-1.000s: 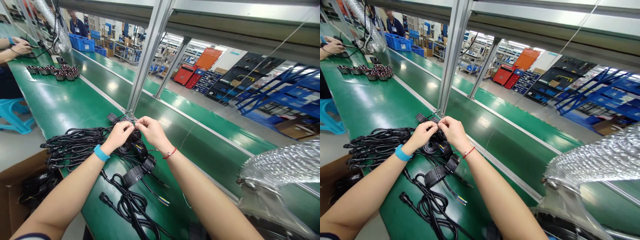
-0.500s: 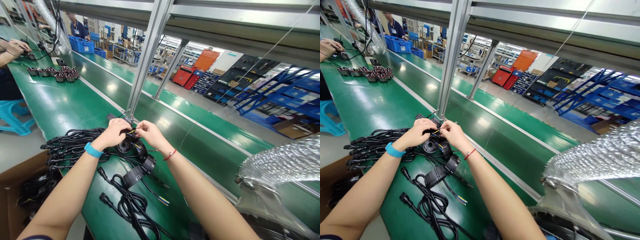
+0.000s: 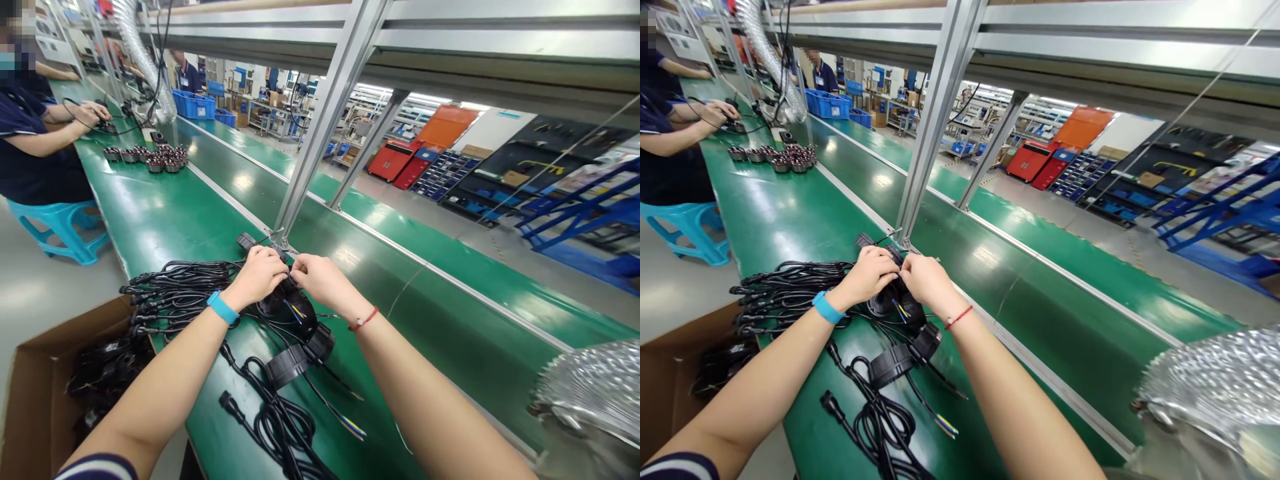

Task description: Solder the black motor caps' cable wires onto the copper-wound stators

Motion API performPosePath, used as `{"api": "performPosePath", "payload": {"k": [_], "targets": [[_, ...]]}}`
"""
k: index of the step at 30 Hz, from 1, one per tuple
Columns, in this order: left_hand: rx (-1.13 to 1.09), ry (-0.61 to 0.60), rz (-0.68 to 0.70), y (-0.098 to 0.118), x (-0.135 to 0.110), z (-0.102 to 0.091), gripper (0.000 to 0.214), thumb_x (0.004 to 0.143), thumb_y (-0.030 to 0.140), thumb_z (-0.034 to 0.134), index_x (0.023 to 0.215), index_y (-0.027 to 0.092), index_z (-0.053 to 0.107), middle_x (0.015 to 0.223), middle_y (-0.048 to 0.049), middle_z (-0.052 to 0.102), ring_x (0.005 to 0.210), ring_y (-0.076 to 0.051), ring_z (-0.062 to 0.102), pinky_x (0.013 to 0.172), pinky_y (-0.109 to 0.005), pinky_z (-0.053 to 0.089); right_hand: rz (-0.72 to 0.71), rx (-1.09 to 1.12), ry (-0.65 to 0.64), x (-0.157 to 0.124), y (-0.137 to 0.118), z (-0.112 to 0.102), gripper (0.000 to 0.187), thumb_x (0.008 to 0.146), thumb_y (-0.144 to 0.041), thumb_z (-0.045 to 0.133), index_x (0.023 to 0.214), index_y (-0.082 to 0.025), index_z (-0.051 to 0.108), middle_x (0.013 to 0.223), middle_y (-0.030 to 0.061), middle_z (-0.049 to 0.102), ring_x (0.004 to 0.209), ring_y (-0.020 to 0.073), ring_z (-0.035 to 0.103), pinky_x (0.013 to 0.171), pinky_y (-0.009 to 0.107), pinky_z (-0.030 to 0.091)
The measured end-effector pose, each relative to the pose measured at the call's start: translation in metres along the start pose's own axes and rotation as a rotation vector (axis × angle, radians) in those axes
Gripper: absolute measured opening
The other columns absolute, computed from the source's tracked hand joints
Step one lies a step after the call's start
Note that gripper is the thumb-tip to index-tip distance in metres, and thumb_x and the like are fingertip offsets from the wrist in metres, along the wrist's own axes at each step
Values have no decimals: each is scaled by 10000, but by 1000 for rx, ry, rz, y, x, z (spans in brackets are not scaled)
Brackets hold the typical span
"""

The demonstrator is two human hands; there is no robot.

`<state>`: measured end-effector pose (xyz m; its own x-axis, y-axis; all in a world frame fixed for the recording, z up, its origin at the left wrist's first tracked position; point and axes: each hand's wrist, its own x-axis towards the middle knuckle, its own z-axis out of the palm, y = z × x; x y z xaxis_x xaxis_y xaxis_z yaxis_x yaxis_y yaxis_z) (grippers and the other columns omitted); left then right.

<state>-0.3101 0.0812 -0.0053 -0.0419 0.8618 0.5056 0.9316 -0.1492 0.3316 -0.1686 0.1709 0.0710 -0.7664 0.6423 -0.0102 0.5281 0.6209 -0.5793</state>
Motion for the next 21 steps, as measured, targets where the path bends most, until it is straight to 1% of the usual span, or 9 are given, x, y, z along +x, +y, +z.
{"api": "performPosePath", "payload": {"k": [2, 4, 6, 11, 14, 16, 18, 20, 21], "targets": [[-20, 25, -43, -1, 0, 1, 130, 930, 224, 593, 918, 186, 717, 907, -28, 733, 1027, -228, 553, 987, -437, 305, 1, 24, -8, 5, 0, 3, 172, 786, -102, 600, 656, -213, 583, 573, -29, 612, 617, 139, 602, 645, 244, 410], [-43, 67, -80, -3, 0, 1, 122, 929, 226, 600, 939, 192, 716, 941, -21, 742, 1020, -223, 550, 977, -431, 306, 12, 79, -19, 9, 4, 4, 61, 827, -174, 600, 783, -210, 624, 640, -25, 653, 614, 131, 629, 614, 230, 434], [-57, 108, -101, -3, 0, 1, 121, 930, 238, 602, 949, 201, 717, 950, -16, 746, 1015, -219, 547, 973, -423, 307, 31, 139, -27, 10, 10, 2, 47, 850, -221, 588, 836, -198, 627, 694, -12, 679, 611, 126, 646, 589, 221, 458], [-57, 148, -125, 1, 2, 0, 138, 936, 259, 591, 922, 204, 717, 911, -20, 742, 979, -216, 542, 956, -409, 318, 79, 245, -51, 9, 17, -3, 175, 855, -202, 559, 682, -186, 568, 654, 4, 671, 549, 111, 618, 537, 211, 482], [-46, 139, -82, 3, 1, -1, 132, 930, 245, 593, 908, 201, 715, 899, -23, 735, 964, -215, 542, 937, -403, 325, 78, 309, -111, 9, 13, 3, 168, 836, -166, 583, 668, -181, 585, 627, -3, 668, 544, 105, 617, 538, 201, 498], [-34, 150, -68, 2, 0, -2, 136, 928, 231, 588, 898, 195, 717, 900, -31, 731, 956, -217, 542, 916, -401, 330, 71, 345, -128, 11, 10, 8, 168, 823, -151, 611, 658, -176, 593, 612, -9, 661, 544, 99, 614, 548, 196, 502], [-30, 170, -93, 0, 1, -4, 143, 926, 221, 583, 901, 193, 721, 906, -38, 733, 957, -223, 541, 899, -403, 332, 60, 370, -108, 13, 8, 12, 155, 816, -165, 647, 668, -173, 599, 618, -12, 659, 541, 94, 606, 537, 192, 483], [-38, 176, -126, -2, 2, -5, 142, 921, 216, 583, 911, 199, 723, 909, -37, 739, 962, -229, 540, 895, -406, 332, 47, 391, -85, 14, 8, 12, 112, 785, -200, 710, 734, -174, 614, 636, -20, 661, 547, 98, 607, 525, 195, 464], [-43, 173, -136, -3, 2, -6, 140, 919, 218, 584, 911, 202, 723, 909, -35, 742, 964, -231, 541, 897, -408, 332, 37, 401, -74, 13, 8, 10, 123, 770, -219, 734, 783, -180, 619, 650, -27, 662, 555, 101, 610, 526, 197, 459]]}}
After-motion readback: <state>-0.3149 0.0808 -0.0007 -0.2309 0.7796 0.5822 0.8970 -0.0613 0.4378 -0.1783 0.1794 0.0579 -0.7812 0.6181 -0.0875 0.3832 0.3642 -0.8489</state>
